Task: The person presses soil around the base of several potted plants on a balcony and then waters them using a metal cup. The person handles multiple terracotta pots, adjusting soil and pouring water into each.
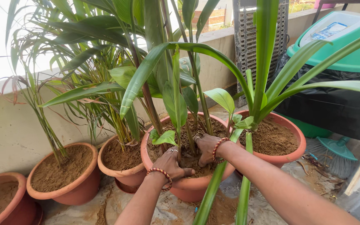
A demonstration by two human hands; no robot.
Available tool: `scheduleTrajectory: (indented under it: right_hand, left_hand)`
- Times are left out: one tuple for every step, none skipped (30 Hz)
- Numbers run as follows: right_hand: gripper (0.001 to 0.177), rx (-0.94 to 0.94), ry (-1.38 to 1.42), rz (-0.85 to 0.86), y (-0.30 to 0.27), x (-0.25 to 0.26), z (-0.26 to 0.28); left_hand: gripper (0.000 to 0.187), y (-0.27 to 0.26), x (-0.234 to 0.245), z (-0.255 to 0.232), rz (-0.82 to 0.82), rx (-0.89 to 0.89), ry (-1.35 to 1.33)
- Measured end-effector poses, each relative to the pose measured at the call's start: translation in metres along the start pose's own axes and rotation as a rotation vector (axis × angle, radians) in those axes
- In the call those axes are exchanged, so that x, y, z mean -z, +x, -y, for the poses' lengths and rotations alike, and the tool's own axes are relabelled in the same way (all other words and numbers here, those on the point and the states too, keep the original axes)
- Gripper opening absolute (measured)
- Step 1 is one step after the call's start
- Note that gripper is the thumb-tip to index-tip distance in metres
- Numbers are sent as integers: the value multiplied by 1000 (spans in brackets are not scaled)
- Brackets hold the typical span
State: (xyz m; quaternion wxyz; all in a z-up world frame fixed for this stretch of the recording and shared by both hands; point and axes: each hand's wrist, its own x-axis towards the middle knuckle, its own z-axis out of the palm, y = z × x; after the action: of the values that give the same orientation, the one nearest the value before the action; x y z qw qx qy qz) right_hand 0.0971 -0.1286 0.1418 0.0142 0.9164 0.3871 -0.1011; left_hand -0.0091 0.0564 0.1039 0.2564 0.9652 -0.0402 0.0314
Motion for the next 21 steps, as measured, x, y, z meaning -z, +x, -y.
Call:
scheduleTrajectory:
  right_hand:
    - [77,20,-20,-20,-1,-2,0]
    - [76,-2,15,-16,-3,-2,-1]
    - [74,-24,51,-13,-6,-4,-2]
    - [73,-44,87,-8,-9,-5,-3]
    - [71,-46,94,-26,-12,-7,-3]
    - [68,-46,100,-46,-15,-9,-3]
    - [66,-47,106,-66,-19,-10,-2]
    - [64,-45,130,-104,-23,-12,-1]
    - [62,-42,153,-143,-28,-13,0]
    - [60,-42,178,-183,-33,-14,1]
    - [55,-46,203,-192,-36,-14,2]
    - [51,-49,227,-203,-37,-14,2]
    - [48,-53,250,-213,-37,-13,2]
    - [43,-71,244,-251,-35,-11,2]
    - [40,-90,239,-289,-32,-10,2]
    - [38,-110,235,-326,-29,-9,1]
    - [41,-77,269,-372,-25,-8,-1]
    - [44,-43,304,-421,-20,-5,-5]
    - [48,-9,338,-469,-16,-2,-9]
    - [52,-22,334,-428,-10,1,-12]
    - [57,-34,330,-387,-4,5,-15]
  left_hand:
    - [88,1,0,-1,11,45,8]
    - [86,2,-1,-1,12,64,15]
    - [85,4,-2,-2,12,82,21]
    - [83,4,-3,-2,12,102,27]
    - [82,5,-4,-2,14,108,24]
    - [81,6,-4,0,14,113,22]
    - [81,8,-5,1,15,118,19]
    - [79,9,-5,3,2,115,35]
    - [77,9,-6,4,-10,113,51]
    - [75,10,-6,5,-22,109,68]
    - [74,10,-7,7,-41,119,39]
    - [74,11,-8,8,-62,130,10]
    - [74,13,-8,8,-84,140,-20]
    - [70,14,-7,9,-72,147,-3]
    - [66,15,-7,10,-60,155,14]
    - [63,15,-8,10,-45,162,32]
    - [65,14,-8,11,-42,154,9]
    - [67,12,-8,12,-40,144,-12]
    - [69,11,-7,13,-38,134,-33]
    - [75,9,-6,14,-33,108,-48]
    - [80,6,-6,15,-29,82,-62]
